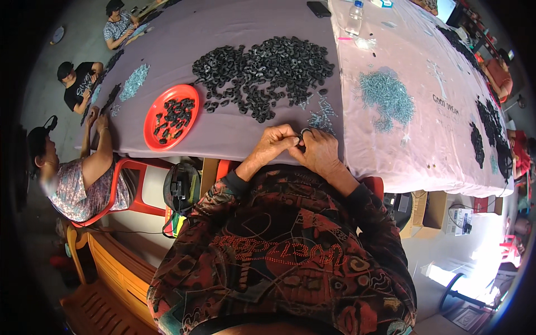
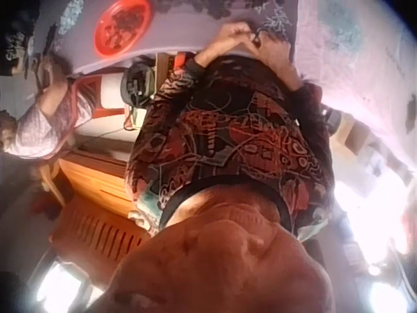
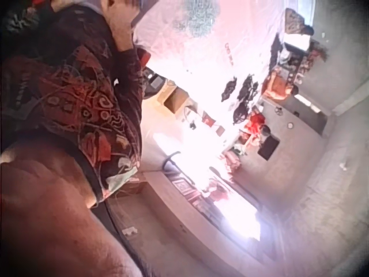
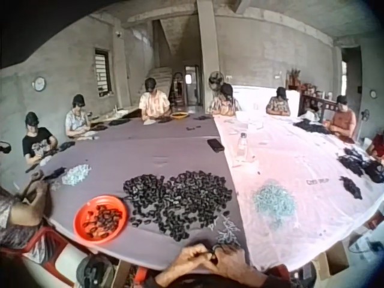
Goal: Assembling small black and blue plastic components at a workshop table.
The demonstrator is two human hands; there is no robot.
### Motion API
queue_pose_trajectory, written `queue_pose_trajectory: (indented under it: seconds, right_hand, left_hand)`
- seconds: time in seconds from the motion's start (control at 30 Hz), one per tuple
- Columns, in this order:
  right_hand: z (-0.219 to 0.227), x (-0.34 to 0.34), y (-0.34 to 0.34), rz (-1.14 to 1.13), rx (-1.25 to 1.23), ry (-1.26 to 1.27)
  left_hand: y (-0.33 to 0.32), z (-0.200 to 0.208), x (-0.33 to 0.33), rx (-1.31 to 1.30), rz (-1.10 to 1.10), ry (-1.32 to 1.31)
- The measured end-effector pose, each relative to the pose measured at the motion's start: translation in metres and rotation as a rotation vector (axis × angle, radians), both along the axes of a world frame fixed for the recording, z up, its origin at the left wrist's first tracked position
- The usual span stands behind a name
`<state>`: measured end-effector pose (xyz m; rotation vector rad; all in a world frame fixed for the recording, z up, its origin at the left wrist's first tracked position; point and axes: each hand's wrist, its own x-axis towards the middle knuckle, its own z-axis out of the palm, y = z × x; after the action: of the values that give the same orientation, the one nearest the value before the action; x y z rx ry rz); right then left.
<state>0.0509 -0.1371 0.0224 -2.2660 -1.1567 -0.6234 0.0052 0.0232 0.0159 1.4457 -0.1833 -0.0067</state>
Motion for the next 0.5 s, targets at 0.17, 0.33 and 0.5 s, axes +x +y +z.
queue_pose_trajectory:
  seconds: [0.17, 0.33, 0.5]
  right_hand:
    - [0.0032, -0.0007, -0.0008, 0.011, 0.008, -0.023]
    - [0.0021, -0.0014, 0.0011, 0.011, 0.016, -0.049]
    - [0.0011, -0.0010, 0.0007, -0.002, -0.007, -0.038]
  left_hand:
    - [-0.0023, 0.0009, 0.0000, -0.025, 0.000, -0.011]
    - [0.0000, 0.0013, -0.0006, 0.028, 0.005, -0.016]
    - [-0.0008, -0.0026, 0.0017, 0.028, 0.005, -0.021]
